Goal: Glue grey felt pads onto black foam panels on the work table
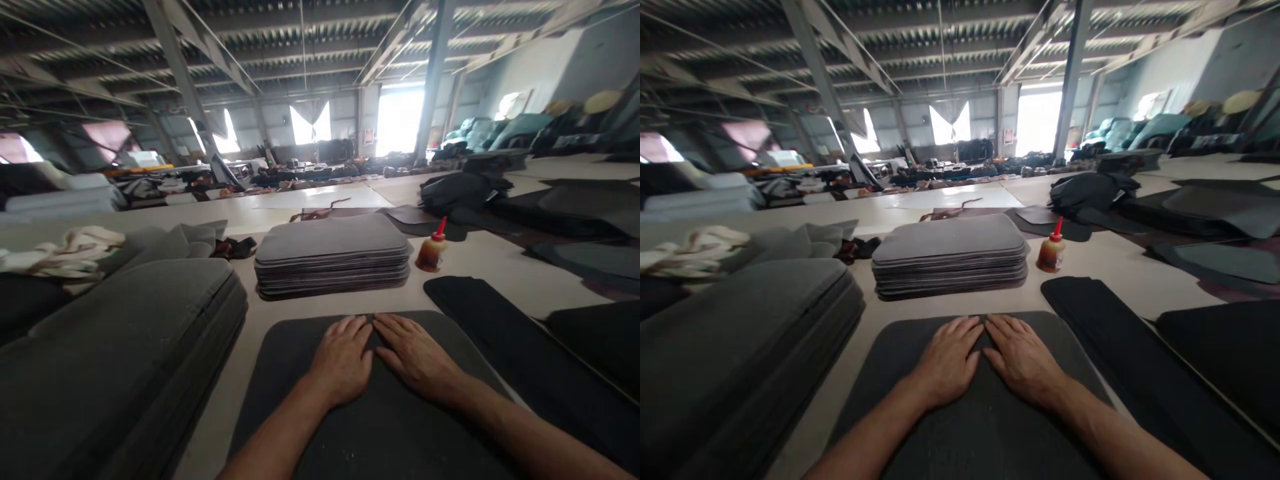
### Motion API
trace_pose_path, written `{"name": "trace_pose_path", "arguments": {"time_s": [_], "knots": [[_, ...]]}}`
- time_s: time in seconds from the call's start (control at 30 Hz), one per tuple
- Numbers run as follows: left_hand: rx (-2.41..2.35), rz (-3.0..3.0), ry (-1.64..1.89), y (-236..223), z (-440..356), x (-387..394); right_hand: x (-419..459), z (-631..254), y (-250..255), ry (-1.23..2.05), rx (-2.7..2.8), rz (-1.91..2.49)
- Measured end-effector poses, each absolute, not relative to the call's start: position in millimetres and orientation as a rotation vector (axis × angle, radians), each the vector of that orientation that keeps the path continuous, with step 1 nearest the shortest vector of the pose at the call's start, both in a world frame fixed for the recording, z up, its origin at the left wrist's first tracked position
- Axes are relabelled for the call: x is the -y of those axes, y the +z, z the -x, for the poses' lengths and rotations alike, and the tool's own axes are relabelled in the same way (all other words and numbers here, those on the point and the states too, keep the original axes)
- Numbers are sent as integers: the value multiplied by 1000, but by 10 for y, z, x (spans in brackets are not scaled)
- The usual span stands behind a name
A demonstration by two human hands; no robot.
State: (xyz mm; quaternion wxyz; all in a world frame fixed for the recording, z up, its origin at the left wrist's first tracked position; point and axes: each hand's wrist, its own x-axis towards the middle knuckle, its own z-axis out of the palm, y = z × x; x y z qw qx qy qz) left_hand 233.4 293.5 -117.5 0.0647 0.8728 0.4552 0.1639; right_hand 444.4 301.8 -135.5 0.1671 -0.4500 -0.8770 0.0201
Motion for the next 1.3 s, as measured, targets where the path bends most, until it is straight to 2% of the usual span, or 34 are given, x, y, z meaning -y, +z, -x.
{"name": "trace_pose_path", "arguments": {"time_s": [0.23,0.33,0.47,0.73,0.97,1.3], "knots": [[-1369,-2609,647,-1109,-2325,-2891,-3132,-4557,-1259,344,2295,1260],[-1055,-2739,664,-1035,-2356,-2834,-3299,-4568,-1071,440,2155,1277],[-681,-2775,560,-1023,-2410,-2805,-3601,-4489,-907,448,2248,1218],[-718,-2711,541,-1008,-2411,-2845,-3872,-4398,-1137,598,2372,1133],[-716,-2704,543,-1011,-2419,-2836,-3929,-4354,-1141,638,2361,1097],[-735,-2736,491,-978,-2427,-2826,-3913,-4262,-1253,543,2277,1178]]}}
